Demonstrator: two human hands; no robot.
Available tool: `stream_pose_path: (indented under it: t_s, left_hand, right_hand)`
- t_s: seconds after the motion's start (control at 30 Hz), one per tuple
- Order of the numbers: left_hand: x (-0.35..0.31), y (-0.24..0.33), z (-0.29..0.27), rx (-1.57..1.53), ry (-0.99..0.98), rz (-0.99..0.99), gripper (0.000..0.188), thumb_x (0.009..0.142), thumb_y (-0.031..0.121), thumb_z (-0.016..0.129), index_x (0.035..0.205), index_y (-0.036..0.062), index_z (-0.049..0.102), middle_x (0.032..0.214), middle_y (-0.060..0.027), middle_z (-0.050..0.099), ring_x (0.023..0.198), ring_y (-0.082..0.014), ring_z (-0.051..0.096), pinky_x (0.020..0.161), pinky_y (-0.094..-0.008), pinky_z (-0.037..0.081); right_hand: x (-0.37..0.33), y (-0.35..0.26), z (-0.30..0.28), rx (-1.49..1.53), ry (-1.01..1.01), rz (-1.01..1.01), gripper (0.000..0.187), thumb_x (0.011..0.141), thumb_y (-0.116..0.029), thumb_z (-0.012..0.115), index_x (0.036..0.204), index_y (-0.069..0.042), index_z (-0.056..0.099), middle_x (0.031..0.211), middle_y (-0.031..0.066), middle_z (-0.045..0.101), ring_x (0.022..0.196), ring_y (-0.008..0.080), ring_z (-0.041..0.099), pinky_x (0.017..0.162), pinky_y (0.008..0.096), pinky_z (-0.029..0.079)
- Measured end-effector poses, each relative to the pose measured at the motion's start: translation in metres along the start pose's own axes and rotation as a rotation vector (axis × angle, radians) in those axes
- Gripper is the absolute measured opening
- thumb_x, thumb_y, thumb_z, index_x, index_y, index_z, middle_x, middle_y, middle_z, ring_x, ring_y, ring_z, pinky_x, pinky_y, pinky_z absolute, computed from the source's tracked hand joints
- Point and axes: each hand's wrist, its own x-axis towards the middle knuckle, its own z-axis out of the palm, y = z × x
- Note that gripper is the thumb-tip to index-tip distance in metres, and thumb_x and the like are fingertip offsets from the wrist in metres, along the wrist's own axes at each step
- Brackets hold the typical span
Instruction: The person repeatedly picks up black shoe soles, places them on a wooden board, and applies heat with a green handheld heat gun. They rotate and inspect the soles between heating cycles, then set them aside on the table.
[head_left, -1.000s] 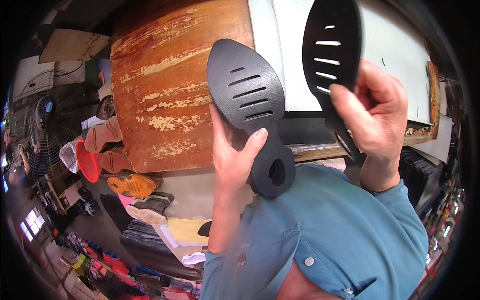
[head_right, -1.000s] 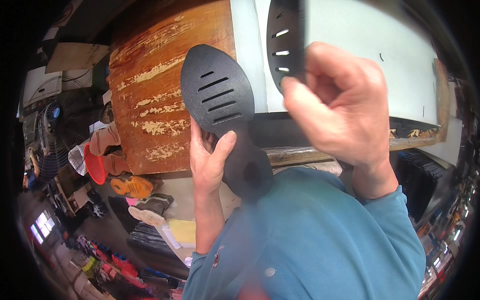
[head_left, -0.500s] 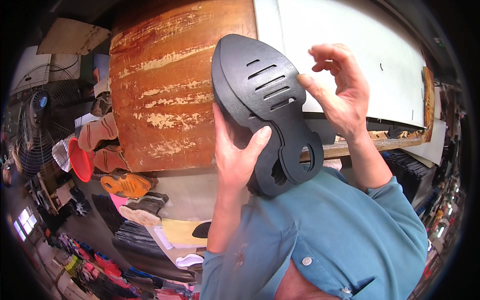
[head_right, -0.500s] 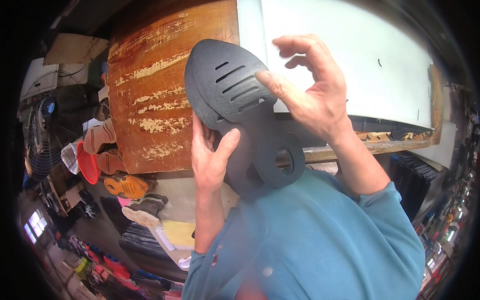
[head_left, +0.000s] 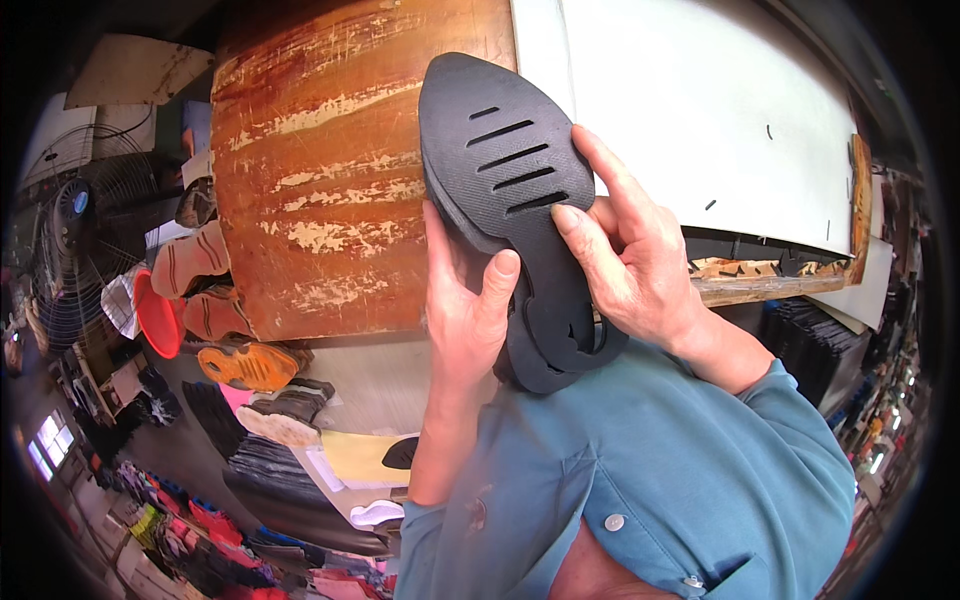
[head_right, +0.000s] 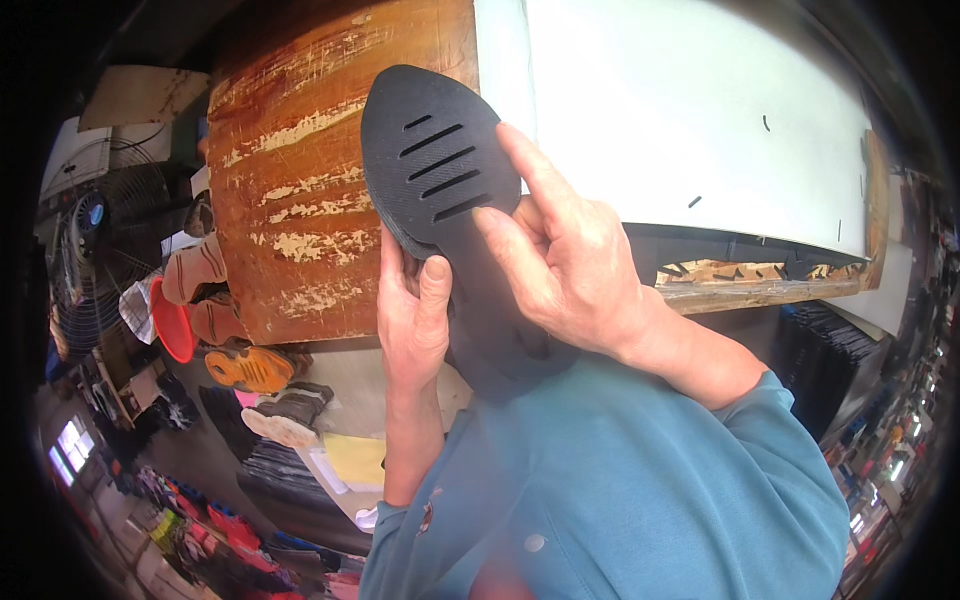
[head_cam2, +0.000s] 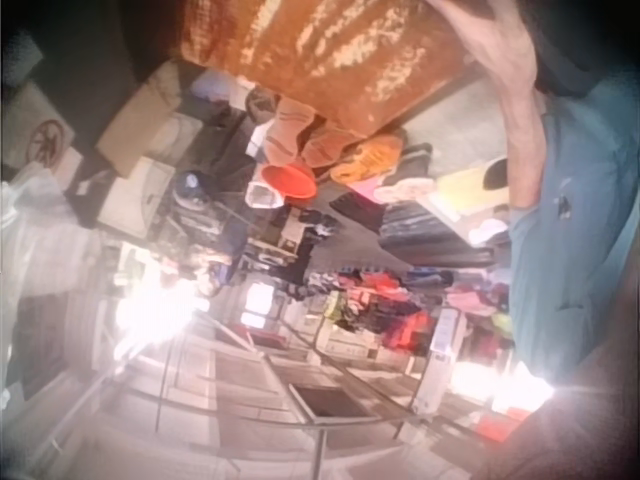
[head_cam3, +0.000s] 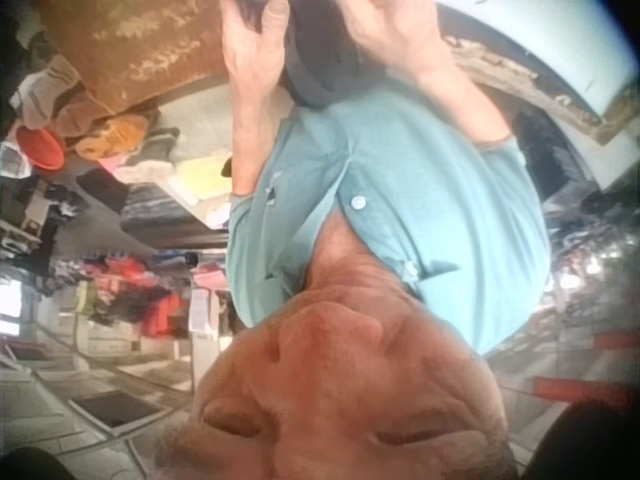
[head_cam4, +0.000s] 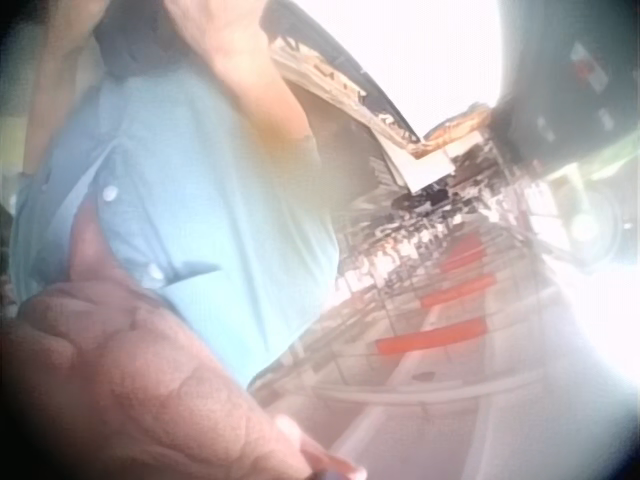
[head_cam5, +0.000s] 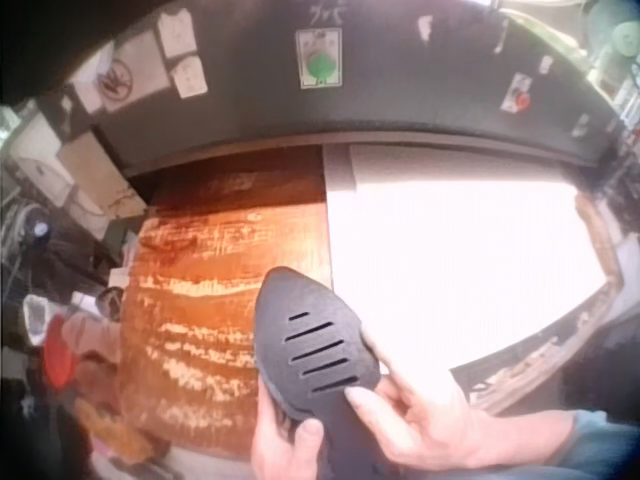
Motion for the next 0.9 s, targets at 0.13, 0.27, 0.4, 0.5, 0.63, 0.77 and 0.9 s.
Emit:
stream_pose_path:
  t_s: [0.13, 0.27, 0.4, 0.5, 0.63, 0.77, 0.9]
  left_hand:
    - [0.001, 0.000, -0.001, -0.008, 0.023, -0.018, 0.098, 0.106, 0.033, 0.069, 0.167, -0.0080, 0.004, 0.162, -0.0247, 0.039, 0.147, -0.0293, 0.044, 0.122, -0.0388, 0.035]
    - [0.001, 0.004, 0.000, -0.020, 0.044, -0.024, 0.090, 0.107, 0.029, 0.066, 0.167, -0.0062, 0.010, 0.158, -0.0233, 0.045, 0.142, -0.0280, 0.050, 0.119, -0.0381, 0.039]
    - [0.001, 0.009, -0.001, -0.063, 0.035, -0.058, 0.083, 0.107, 0.023, 0.064, 0.167, -0.0046, 0.014, 0.152, -0.0215, 0.051, 0.137, -0.0261, 0.054, 0.117, -0.0380, 0.042]
    - [0.001, 0.009, -0.002, -0.063, 0.034, -0.082, 0.084, 0.105, 0.018, 0.065, 0.167, -0.0040, 0.014, 0.152, -0.0207, 0.051, 0.137, -0.0256, 0.053, 0.117, -0.0382, 0.042]
    - [0.003, 0.008, -0.003, -0.083, 0.012, -0.081, 0.086, 0.101, 0.009, 0.067, 0.167, -0.0032, 0.014, 0.153, -0.0201, 0.050, 0.137, -0.0249, 0.053, 0.117, -0.0382, 0.042]
    - [0.004, 0.011, -0.001, -0.066, 0.027, -0.111, 0.090, 0.098, 0.004, 0.069, 0.168, -0.0028, 0.013, 0.153, -0.0199, 0.050, 0.138, -0.0243, 0.053, 0.117, -0.0383, 0.043]
    - [0.002, 0.018, 0.009, -0.042, 0.079, -0.124, 0.093, 0.096, 0.001, 0.070, 0.168, -0.0039, 0.011, 0.152, -0.0196, 0.051, 0.138, -0.0241, 0.054, 0.116, -0.0375, 0.044]
  right_hand:
    - [-0.002, -0.002, 0.000, 0.054, -0.036, 0.066, 0.068, 0.095, 0.000, 0.070, 0.155, 0.011, 0.042, 0.056, 0.0061, 0.051, 0.046, 0.0153, 0.047, 0.049, 0.0320, 0.039]
    - [-0.008, -0.002, 0.003, -0.086, -0.082, -0.025, 0.074, 0.094, -0.001, 0.071, 0.159, 0.010, 0.037, 0.057, 0.0088, 0.055, 0.047, 0.0209, 0.055, 0.051, 0.0353, 0.046]
    - [-0.023, -0.005, 0.003, -0.011, -0.199, -0.009, 0.083, 0.092, 0.000, 0.074, 0.163, 0.007, 0.031, 0.064, 0.0109, 0.060, 0.052, 0.0239, 0.062, 0.053, 0.0343, 0.049]
    - [-0.027, 0.002, 0.000, 0.013, -0.195, 0.039, 0.081, 0.092, -0.001, 0.076, 0.161, 0.007, 0.036, 0.064, 0.0080, 0.060, 0.052, 0.0193, 0.059, 0.055, 0.0322, 0.049]
    - [-0.014, 0.017, -0.005, 0.015, 0.014, -0.048, 0.069, 0.094, -0.004, 0.075, 0.156, 0.007, 0.046, 0.075, 0.0019, 0.062, 0.066, 0.0097, 0.058, 0.062, 0.0284, 0.049]
    - [0.015, 0.033, 0.005, 0.365, 0.054, 0.182, 0.067, 0.109, -0.027, 0.063, 0.161, 0.005, 0.037, 0.139, 0.0161, 0.058, 0.118, 0.0192, 0.061, 0.105, 0.0333, 0.050]
    - [0.017, 0.033, 0.026, 0.395, -0.100, 0.267, 0.073, 0.112, -0.039, 0.055, 0.164, 0.005, 0.029, 0.152, 0.0202, 0.054, 0.140, 0.0247, 0.051, 0.118, 0.0385, 0.040]
